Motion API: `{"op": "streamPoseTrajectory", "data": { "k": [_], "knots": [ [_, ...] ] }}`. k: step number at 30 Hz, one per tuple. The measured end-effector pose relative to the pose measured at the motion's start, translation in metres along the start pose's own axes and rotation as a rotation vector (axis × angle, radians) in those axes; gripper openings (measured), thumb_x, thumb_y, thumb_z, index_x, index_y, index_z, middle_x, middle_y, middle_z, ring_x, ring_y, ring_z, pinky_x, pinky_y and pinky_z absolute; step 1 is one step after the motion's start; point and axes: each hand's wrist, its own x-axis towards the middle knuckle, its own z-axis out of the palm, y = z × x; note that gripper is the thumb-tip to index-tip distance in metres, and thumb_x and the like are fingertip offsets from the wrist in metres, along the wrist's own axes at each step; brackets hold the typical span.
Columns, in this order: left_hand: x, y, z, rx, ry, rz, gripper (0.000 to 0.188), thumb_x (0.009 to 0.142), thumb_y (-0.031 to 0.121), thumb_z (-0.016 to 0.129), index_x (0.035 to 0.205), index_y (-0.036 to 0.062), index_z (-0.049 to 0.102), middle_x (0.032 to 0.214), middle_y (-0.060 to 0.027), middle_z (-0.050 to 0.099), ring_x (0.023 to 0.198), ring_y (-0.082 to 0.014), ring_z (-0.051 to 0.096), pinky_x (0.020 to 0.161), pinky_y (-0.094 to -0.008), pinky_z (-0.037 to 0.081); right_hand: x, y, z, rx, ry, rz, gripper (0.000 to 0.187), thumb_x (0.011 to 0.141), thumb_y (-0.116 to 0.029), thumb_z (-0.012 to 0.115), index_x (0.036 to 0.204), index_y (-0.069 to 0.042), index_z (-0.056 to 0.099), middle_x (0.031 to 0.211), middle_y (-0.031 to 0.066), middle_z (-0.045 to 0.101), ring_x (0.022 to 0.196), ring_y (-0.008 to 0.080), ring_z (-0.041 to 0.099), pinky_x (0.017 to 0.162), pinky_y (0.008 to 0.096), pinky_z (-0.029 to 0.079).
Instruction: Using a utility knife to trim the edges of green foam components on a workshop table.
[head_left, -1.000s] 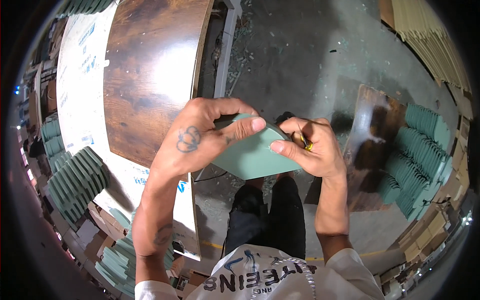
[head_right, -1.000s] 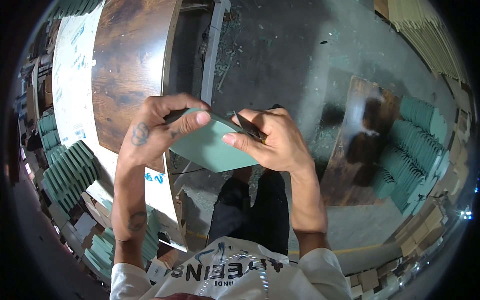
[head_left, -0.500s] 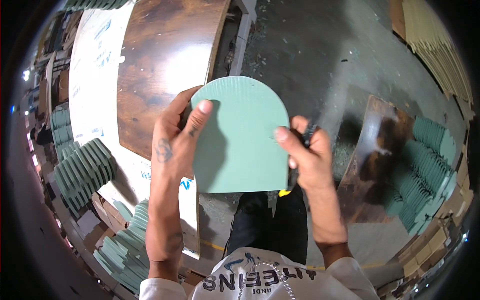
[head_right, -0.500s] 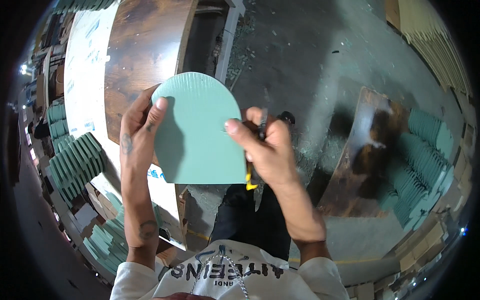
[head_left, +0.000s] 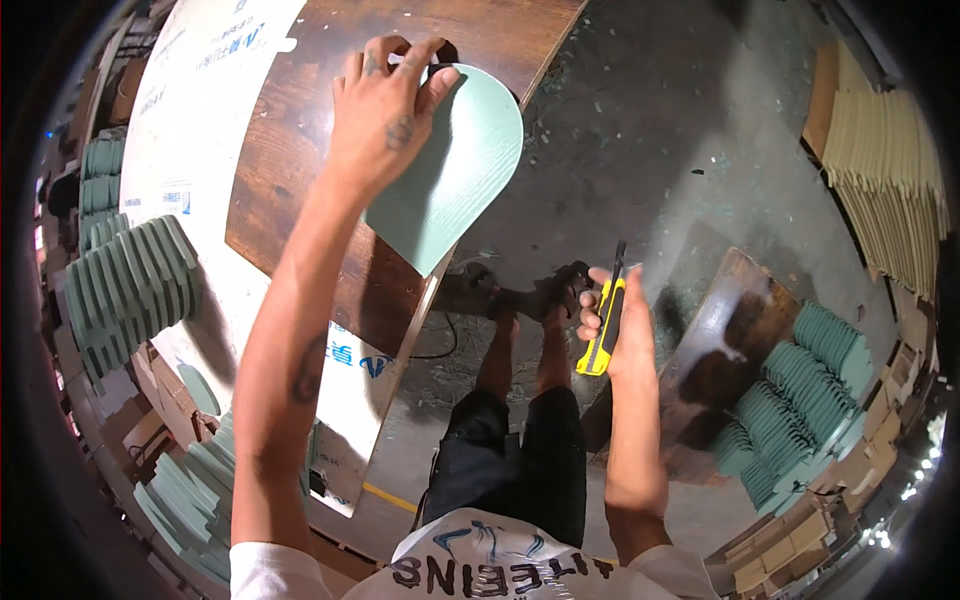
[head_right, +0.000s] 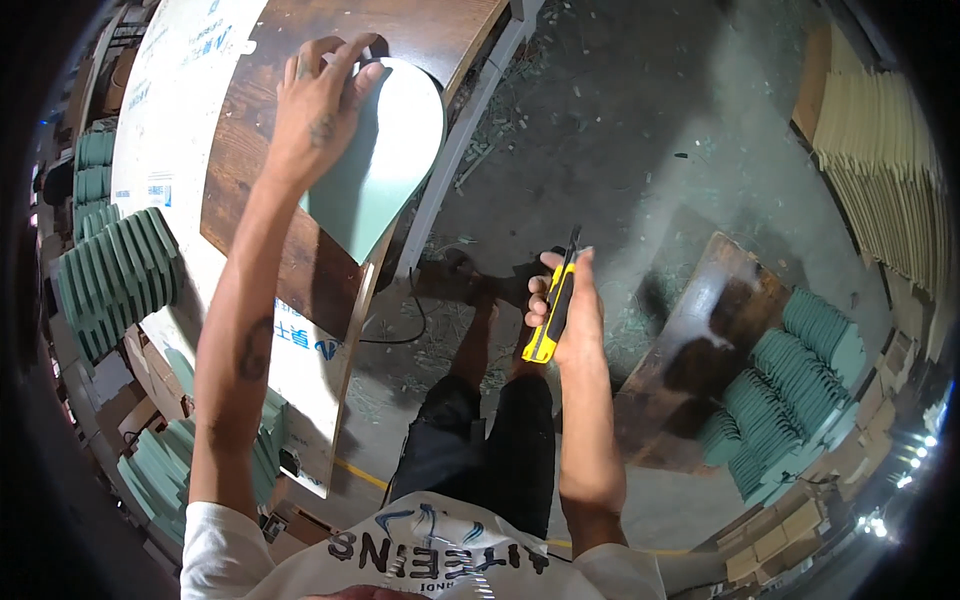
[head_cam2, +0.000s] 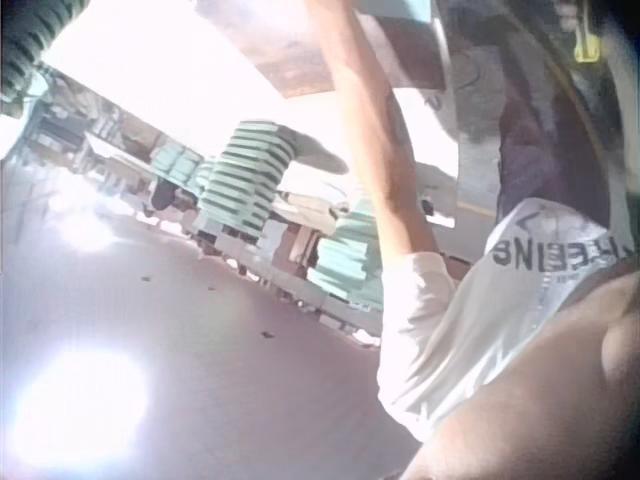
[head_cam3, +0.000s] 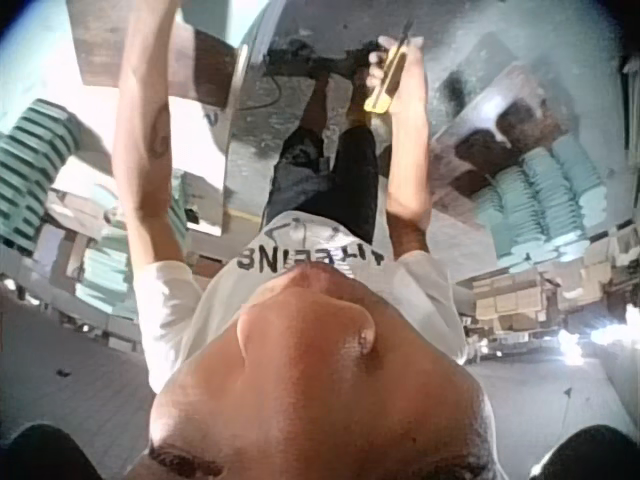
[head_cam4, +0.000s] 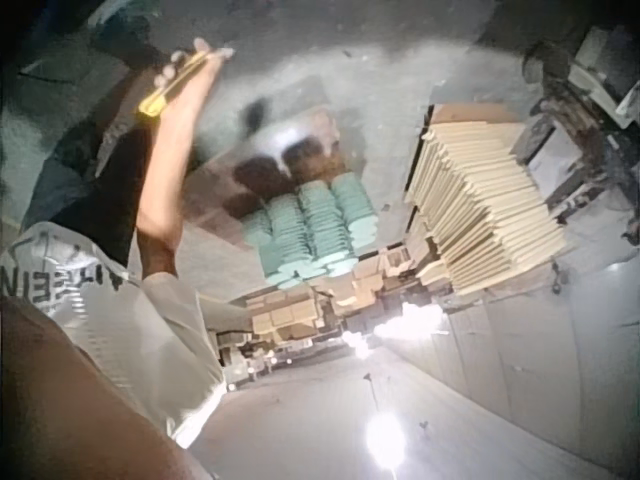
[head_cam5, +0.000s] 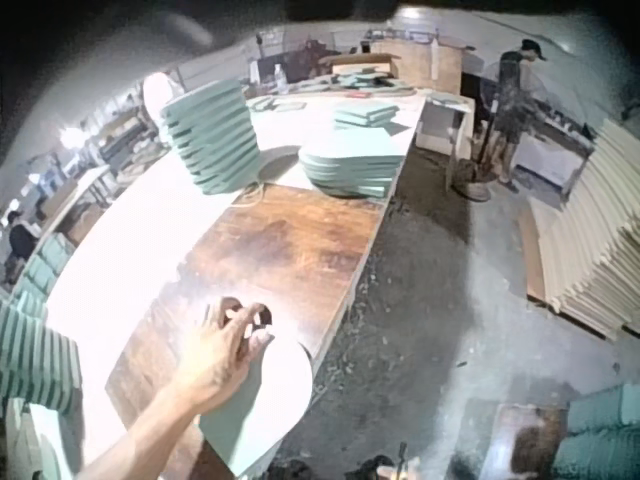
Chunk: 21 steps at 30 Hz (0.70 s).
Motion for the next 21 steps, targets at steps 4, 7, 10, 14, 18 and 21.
{"op": "streamPoseTrajectory", "data": {
  "k": [4,7,10,14,18,21],
  "knots": [
    [-0.008,0.016,0.003,-0.146,0.072,-0.027,0.027,0.102,0.028,0.061,0.125,0.0159,0.068,0.118,-0.0098,0.063,0.108,-0.0337,0.056,0.09,-0.0486,0.044,-0.004,-0.042,0.047,-0.199,-0.174,-0.378,0.042,0.109,-0.042,0.045,0.116,-0.003,0.059,0.076,0.0075,0.06,0.058,0.0149,0.055,0.053,0.0286,0.045],
    [-0.012,0.005,-0.001,-0.276,0.115,0.038,0.028,0.095,0.008,0.063,0.123,0.0101,0.066,0.114,-0.0107,0.063,0.103,-0.0352,0.056,0.09,-0.0469,0.045,-0.004,-0.072,0.104,-0.513,-0.508,-0.681,0.017,0.107,-0.018,0.055,0.107,-0.002,0.056,0.1,0.0137,0.069,0.081,0.0182,0.068,0.071,0.0312,0.056],
    [-0.009,0.002,0.002,-0.3,0.117,0.051,0.028,0.093,0.005,0.062,0.12,0.009,0.065,0.114,-0.0114,0.063,0.1,-0.0364,0.057,0.089,-0.0472,0.045,0.01,-0.099,0.14,-0.886,-0.647,-0.802,0.019,0.105,-0.019,0.057,0.116,-0.003,0.061,0.105,0.013,0.072,0.084,0.0208,0.071,0.075,0.0338,0.058],
    [-0.009,0.01,0.0,-0.213,0.061,0.005,0.028,0.096,0.001,0.055,0.121,0.0075,0.066,0.115,-0.0135,0.063,0.103,-0.036,0.056,0.091,-0.0466,0.046,0.03,-0.116,0.166,-1.74,-0.308,-1.647,0.045,0.095,-0.011,0.064,0.135,-0.03,0.064,0.103,0.004,0.072,0.083,0.0266,0.069,0.078,0.0423,0.056],
    [-0.009,0.011,-0.003,-0.218,0.063,0.001,0.028,0.095,-0.001,0.055,0.119,0.0085,0.066,0.112,-0.0131,0.063,0.101,-0.0356,0.056,0.089,-0.0472,0.046,0.033,-0.126,0.165,-1.912,-0.314,-1.916,0.057,0.089,-0.004,0.063,0.139,-0.031,0.062,0.097,0.0007,0.071,0.085,0.0236,0.066,0.078,0.0383,0.053],
    [-0.008,0.012,-0.008,-0.19,0.069,0.025,0.025,0.096,0.0,0.056,0.117,0.0087,0.066,0.11,-0.0127,0.063,0.099,-0.0352,0.056,0.087,-0.0472,0.046,0.013,-0.11,0.148,-1.996,-0.376,-1.838,0.062,0.088,0.004,0.06,0.139,-0.03,0.063,0.1,-0.0004,0.07,0.082,0.0179,0.062,0.073,0.0345,0.047]
  ]
}}
